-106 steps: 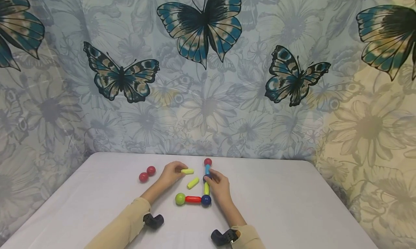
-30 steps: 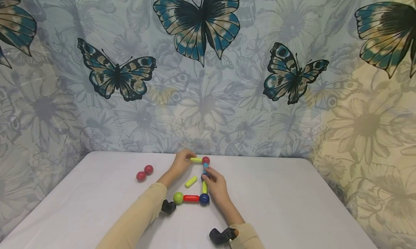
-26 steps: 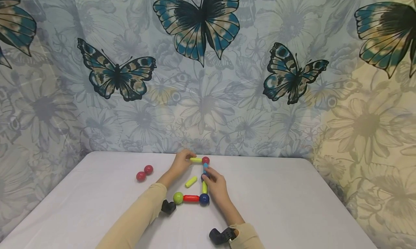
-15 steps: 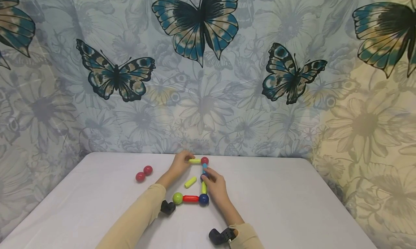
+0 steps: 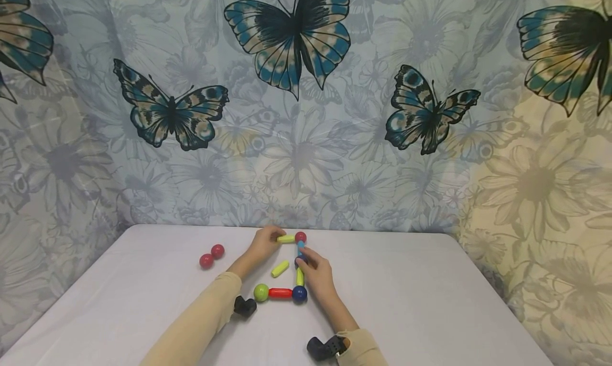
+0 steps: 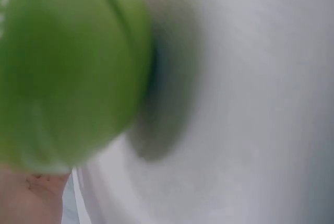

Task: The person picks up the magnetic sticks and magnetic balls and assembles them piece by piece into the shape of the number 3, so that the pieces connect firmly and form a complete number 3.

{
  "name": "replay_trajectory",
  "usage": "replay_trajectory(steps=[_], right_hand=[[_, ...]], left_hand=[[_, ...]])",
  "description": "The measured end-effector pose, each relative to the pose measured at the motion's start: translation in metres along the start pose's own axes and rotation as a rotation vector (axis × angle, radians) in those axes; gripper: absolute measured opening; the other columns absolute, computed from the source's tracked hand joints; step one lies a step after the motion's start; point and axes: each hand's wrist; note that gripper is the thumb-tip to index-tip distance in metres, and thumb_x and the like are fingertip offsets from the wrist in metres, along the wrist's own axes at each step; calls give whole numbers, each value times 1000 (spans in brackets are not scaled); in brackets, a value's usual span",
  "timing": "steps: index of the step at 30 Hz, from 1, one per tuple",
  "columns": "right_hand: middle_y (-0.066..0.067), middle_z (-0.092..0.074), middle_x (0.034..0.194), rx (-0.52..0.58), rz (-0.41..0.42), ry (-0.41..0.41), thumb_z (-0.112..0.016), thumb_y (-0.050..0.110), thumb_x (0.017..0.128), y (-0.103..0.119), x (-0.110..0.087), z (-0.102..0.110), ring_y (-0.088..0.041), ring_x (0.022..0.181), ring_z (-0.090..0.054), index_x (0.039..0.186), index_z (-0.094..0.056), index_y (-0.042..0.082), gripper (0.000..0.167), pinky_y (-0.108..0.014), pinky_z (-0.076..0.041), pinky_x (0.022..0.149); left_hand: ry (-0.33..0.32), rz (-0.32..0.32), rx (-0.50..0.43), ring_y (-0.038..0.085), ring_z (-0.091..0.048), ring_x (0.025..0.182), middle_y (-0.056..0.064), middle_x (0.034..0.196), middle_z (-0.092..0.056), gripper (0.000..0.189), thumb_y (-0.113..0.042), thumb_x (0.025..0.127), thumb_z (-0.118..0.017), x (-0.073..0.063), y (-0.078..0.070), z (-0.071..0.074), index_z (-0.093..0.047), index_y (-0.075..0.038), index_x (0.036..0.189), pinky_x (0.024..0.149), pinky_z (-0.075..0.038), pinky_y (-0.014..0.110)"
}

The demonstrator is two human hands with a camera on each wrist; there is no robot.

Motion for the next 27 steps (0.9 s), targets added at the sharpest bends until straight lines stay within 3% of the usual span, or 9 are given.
replay_trajectory(steps=[5, 11, 16, 20, 27], right_hand=[[-15, -57, 140, -8, -7, -2, -63, 12, 94, -2, 0, 1, -34, 134, -49, 129, -62, 6, 36, -41, -41, 109], [-14, -57, 140, -23, -7, -13, -64, 15, 94, -8, 3, -1, -34, 134, -50, 129, -63, 8, 35, -41, -42, 109], [-13, -57, 141, -5, -11, -9, -64, 15, 94, -8, 3, -1, -33, 134, -49, 129, -63, 8, 35, -40, -41, 109], [-15, -56, 140, -2, -4, -8, -64, 14, 94, -8, 2, -1, -34, 134, -49, 129, -63, 7, 36, -40, -41, 109], [-14, -57, 141, -26, -43, -20, -64, 16, 94, -8, 3, -2, -33, 134, -50, 128, -63, 9, 35, -40, -43, 108]], left_hand=[[-31, -27, -72, 33, -64, 111, 18, 115, -69, 31, 8, 82, -65, -8, 5, 6, -67, 2, 112, 97, -52, 43], [-29, -16, -160, 34, -62, 115, 19, 122, -66, 37, 2, 83, -70, -21, 8, 18, -65, 2, 119, 100, -51, 40], [-44, -102, -175, 30, -64, 112, 19, 119, -68, 37, -8, 85, -73, -32, 9, 31, -64, 2, 120, 97, -53, 35], [-37, -56, -195, 34, -62, 117, 20, 123, -66, 40, -6, 86, -72, -37, 8, 39, -62, 1, 124, 102, -49, 41], [-61, -8, -147, 34, -61, 119, 17, 125, -66, 43, -4, 85, -73, -49, 1, 56, -61, -2, 126, 103, -48, 44]])
Point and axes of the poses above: each hand's wrist, its own x-axis towards the middle knuckle, its own z-axis out of the back of the hand, y = z × x
